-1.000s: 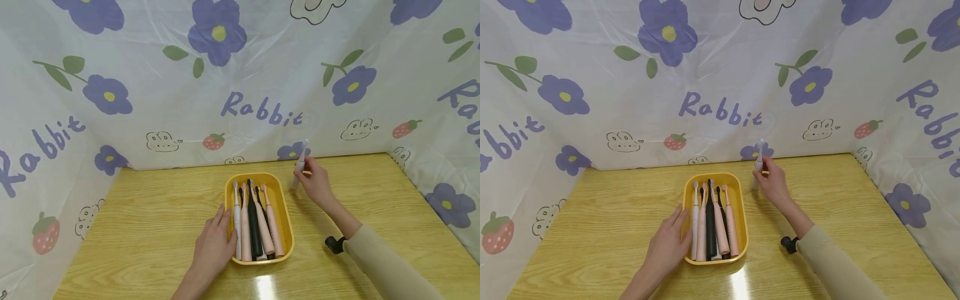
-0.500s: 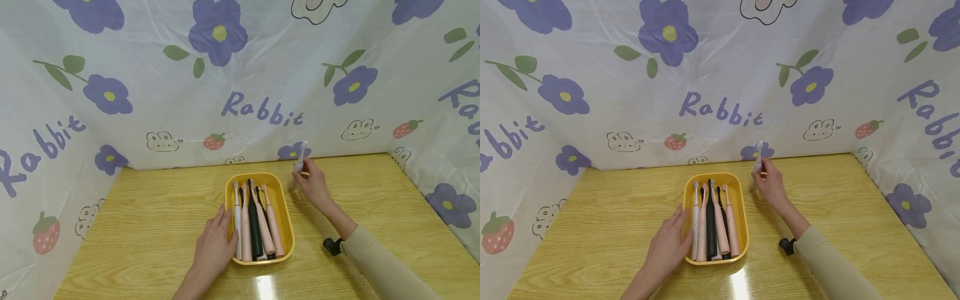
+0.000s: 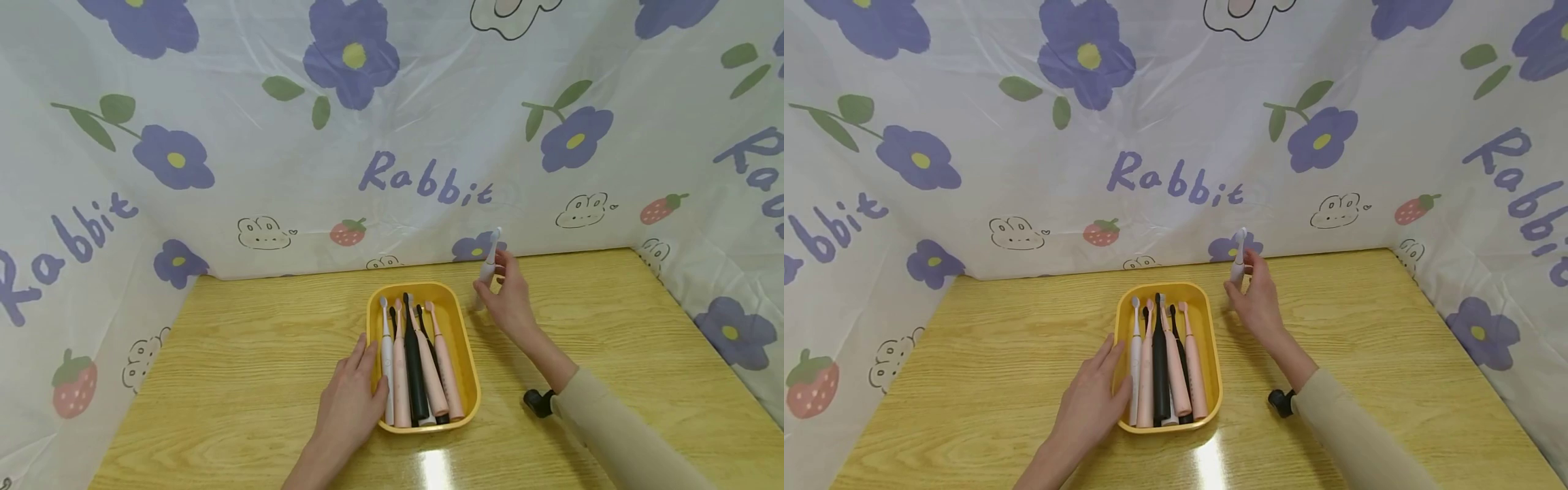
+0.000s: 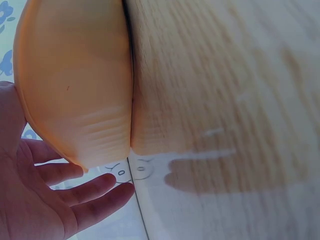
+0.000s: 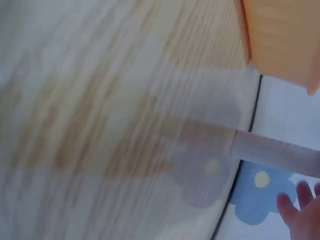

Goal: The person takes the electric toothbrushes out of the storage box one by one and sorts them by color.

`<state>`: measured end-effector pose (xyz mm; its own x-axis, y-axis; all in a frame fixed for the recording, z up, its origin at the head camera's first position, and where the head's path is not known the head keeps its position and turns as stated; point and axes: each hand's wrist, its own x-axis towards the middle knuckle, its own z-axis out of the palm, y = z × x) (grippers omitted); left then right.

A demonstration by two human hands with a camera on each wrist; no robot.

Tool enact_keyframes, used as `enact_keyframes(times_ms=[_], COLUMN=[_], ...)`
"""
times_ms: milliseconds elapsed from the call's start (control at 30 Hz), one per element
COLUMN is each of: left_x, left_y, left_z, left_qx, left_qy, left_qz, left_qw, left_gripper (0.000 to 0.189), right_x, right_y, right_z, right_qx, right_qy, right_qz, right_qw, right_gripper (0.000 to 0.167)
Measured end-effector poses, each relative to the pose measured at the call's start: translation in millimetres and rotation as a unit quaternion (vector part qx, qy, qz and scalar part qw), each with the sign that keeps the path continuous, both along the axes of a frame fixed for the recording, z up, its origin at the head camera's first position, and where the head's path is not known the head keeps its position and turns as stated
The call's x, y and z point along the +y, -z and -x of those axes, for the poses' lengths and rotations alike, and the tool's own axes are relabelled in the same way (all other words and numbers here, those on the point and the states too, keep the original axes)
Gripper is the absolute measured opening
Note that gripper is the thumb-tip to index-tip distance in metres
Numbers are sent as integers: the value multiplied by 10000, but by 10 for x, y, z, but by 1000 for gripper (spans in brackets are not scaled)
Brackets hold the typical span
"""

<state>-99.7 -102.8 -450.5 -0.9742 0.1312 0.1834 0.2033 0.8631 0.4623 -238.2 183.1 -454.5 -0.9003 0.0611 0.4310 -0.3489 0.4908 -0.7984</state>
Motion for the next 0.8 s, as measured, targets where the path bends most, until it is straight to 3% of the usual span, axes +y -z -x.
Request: enact_keyframes(times_ms=[200, 333, 433, 600, 800], left_x=[5, -2, -6, -5, 0], left_y=[12, 13, 13, 9, 5], left_z=[4, 5, 3, 6, -5], left_qx=[11, 58, 79, 116, 13], left_qy=[-7, -28, -20, 21, 8], left_qz=[2, -7, 6, 12, -18], left_qw=[10000, 10000, 10000, 9999, 10000], left_gripper=[55, 54, 54, 54, 54], right_x=[-87, -217, -331, -518, -717], right_y=[-94, -239, -336, -401, -361], right_z=[-83, -167, -239, -327, -427], right_qx=[1129, 1814, 2040, 1829, 713], right_qy=[572, 323, -50, -648, -1271], right_qz=[181, 97, 21, -35, 441], right_qw=[9918, 9828, 9790, 9810, 9883], right_gripper=[67, 63, 60, 59, 61])
